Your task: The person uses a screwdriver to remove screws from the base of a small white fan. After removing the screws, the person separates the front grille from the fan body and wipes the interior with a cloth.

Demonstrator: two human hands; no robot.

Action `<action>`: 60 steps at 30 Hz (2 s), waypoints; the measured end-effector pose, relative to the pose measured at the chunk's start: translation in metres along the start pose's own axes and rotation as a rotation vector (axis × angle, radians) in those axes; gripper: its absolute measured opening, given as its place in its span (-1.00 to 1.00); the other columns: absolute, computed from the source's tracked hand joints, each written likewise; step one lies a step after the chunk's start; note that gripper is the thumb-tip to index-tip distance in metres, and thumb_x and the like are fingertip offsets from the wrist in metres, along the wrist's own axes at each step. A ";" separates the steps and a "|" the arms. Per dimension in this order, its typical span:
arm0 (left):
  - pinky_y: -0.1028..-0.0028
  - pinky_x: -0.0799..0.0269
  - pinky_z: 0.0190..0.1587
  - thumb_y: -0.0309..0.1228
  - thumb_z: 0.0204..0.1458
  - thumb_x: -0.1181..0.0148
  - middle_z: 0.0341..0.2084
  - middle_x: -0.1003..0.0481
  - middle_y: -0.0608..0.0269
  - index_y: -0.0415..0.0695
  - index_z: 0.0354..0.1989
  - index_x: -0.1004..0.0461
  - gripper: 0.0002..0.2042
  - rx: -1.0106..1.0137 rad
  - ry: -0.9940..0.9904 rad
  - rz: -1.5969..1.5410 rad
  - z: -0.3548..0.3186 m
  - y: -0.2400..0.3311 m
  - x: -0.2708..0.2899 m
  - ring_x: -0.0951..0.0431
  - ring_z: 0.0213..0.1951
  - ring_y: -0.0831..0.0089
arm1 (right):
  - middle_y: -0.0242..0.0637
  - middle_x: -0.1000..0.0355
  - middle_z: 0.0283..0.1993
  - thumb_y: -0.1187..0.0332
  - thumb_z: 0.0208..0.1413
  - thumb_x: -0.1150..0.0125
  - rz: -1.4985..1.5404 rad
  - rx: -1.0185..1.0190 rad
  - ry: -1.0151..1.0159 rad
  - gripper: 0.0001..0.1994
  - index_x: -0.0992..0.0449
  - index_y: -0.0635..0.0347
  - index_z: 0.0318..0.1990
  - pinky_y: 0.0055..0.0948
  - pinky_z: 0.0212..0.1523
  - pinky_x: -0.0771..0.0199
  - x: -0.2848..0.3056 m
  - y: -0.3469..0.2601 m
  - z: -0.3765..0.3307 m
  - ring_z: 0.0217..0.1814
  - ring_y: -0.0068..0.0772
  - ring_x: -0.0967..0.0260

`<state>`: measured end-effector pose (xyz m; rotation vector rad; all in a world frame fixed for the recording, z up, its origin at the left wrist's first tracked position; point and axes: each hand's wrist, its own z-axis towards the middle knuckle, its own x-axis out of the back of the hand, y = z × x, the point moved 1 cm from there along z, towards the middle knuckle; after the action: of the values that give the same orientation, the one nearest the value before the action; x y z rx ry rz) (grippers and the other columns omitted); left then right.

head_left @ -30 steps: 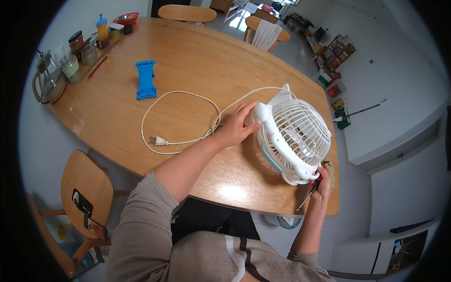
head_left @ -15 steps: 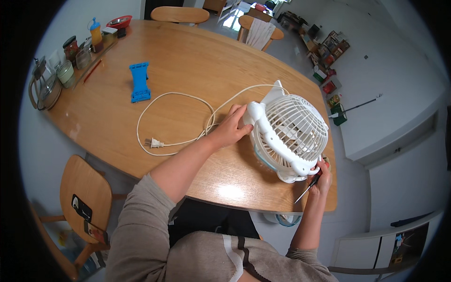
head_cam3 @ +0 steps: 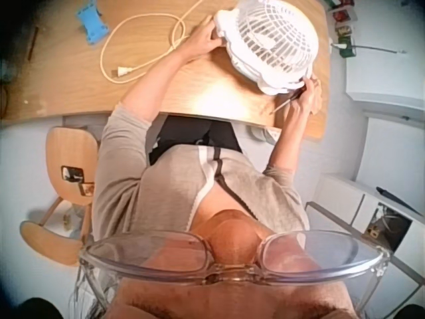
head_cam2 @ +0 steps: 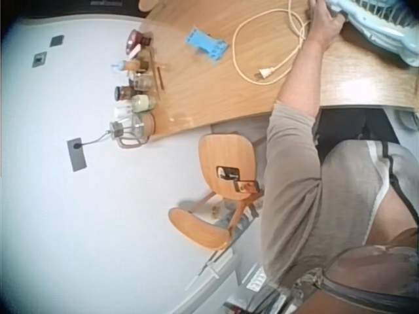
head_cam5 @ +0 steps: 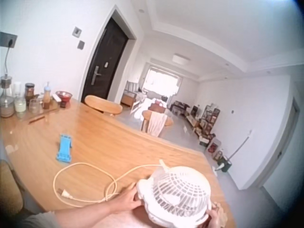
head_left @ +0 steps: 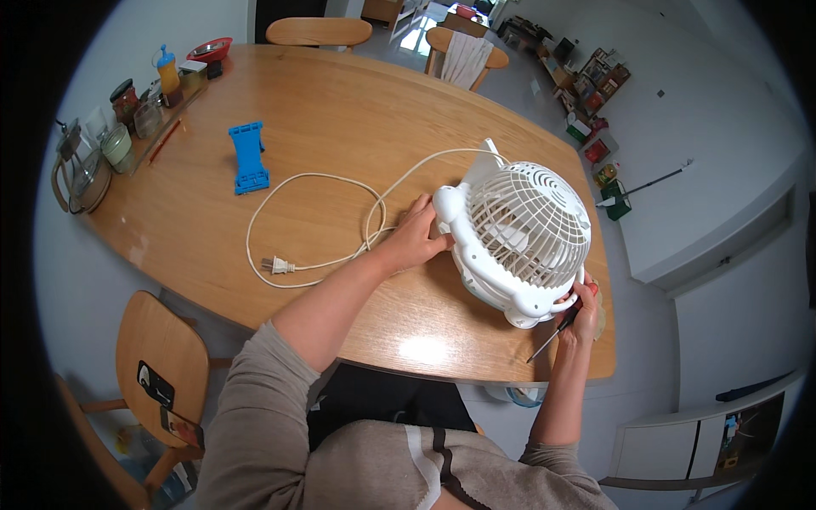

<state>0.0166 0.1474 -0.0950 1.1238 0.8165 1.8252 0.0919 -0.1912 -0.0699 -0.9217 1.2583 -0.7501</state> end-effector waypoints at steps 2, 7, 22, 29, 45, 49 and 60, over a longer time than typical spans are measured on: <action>0.21 -0.12 0.25 -0.23 0.07 -0.29 0.19 -0.25 0.12 -0.09 0.31 -0.23 -0.37 -0.023 0.037 -0.008 0.000 -0.006 -0.002 -0.24 0.22 0.16 | -0.25 -0.51 -0.30 0.50 0.15 0.00 0.004 0.005 0.000 -0.62 -0.32 0.36 0.15 -0.60 -0.55 -0.51 -0.002 0.000 0.001 -0.54 -0.52 -0.44; 0.14 0.03 0.29 -0.19 0.09 -0.26 0.20 -0.27 0.14 -0.07 0.30 -0.24 -0.39 -0.061 0.090 0.121 0.000 -0.007 -0.003 -0.18 0.25 0.17 | -0.24 -0.51 -0.29 0.50 0.15 0.00 0.010 0.015 0.011 -0.58 -0.30 0.39 0.18 -0.61 -0.55 -0.50 -0.006 -0.003 -0.002 -0.53 -0.52 -0.44; 0.15 -0.20 0.22 -0.33 0.04 -0.29 0.09 -0.35 0.05 -0.16 0.14 -0.38 -0.52 -0.111 0.362 0.129 0.012 -0.017 0.034 -0.32 0.14 0.06 | -0.30 -0.50 -0.39 0.43 0.15 -0.04 -0.311 -0.015 -0.131 -0.59 -0.32 0.37 0.16 -0.62 -0.58 -0.44 -0.061 -0.024 0.051 -0.51 -0.55 -0.48; 0.22 -0.27 0.21 -0.44 0.05 -0.24 0.03 -0.42 -0.01 -0.22 0.12 -0.40 -0.58 0.001 0.595 -0.100 0.026 -0.055 0.084 -0.38 0.12 0.06 | -0.24 -0.51 -0.37 0.48 0.13 -0.09 -0.370 -0.161 -0.276 -0.84 -0.43 0.31 -0.15 -0.46 -0.44 -0.58 -0.128 0.016 0.145 -0.44 -0.43 -0.50; 0.36 -0.39 0.07 -0.47 0.10 -0.17 -0.05 -0.57 0.12 -0.23 0.11 -0.45 -0.63 0.415 0.973 -0.271 0.020 -0.088 0.158 -0.54 0.02 0.31 | -0.22 -0.49 -0.52 0.52 0.04 -0.13 -0.478 -0.449 -0.404 -0.90 -0.49 0.27 -0.49 -0.53 -0.60 -0.41 -0.266 0.122 0.227 -0.62 -0.45 -0.37; 0.33 -0.38 0.11 -0.51 0.09 -0.11 0.02 -0.54 0.04 -0.23 0.13 -0.43 -0.62 0.430 1.013 -0.245 0.021 -0.097 0.158 -0.53 0.06 0.21 | -0.22 -0.49 -0.56 0.52 0.03 -0.12 -0.545 -0.436 -0.450 -0.89 -0.50 0.27 -0.50 -0.56 -0.64 -0.36 -0.268 0.134 0.227 -0.65 -0.48 -0.35; 0.47 -0.49 -0.48 -0.62 0.12 0.19 -0.28 -0.56 0.04 -0.31 -0.07 -0.46 -0.71 0.686 0.974 -0.399 0.017 -0.086 0.165 -0.58 -0.39 0.39 | -0.17 -0.52 -0.44 0.51 0.06 -0.23 -0.647 -0.421 -0.465 -0.93 -0.52 0.35 -0.38 -0.37 -0.45 -0.67 -0.266 0.148 0.219 -0.50 -0.34 -0.50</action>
<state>0.0156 0.3343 -0.0977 0.2902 2.1683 1.7250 0.2592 0.1447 -0.0691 -1.7819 0.7011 -0.7090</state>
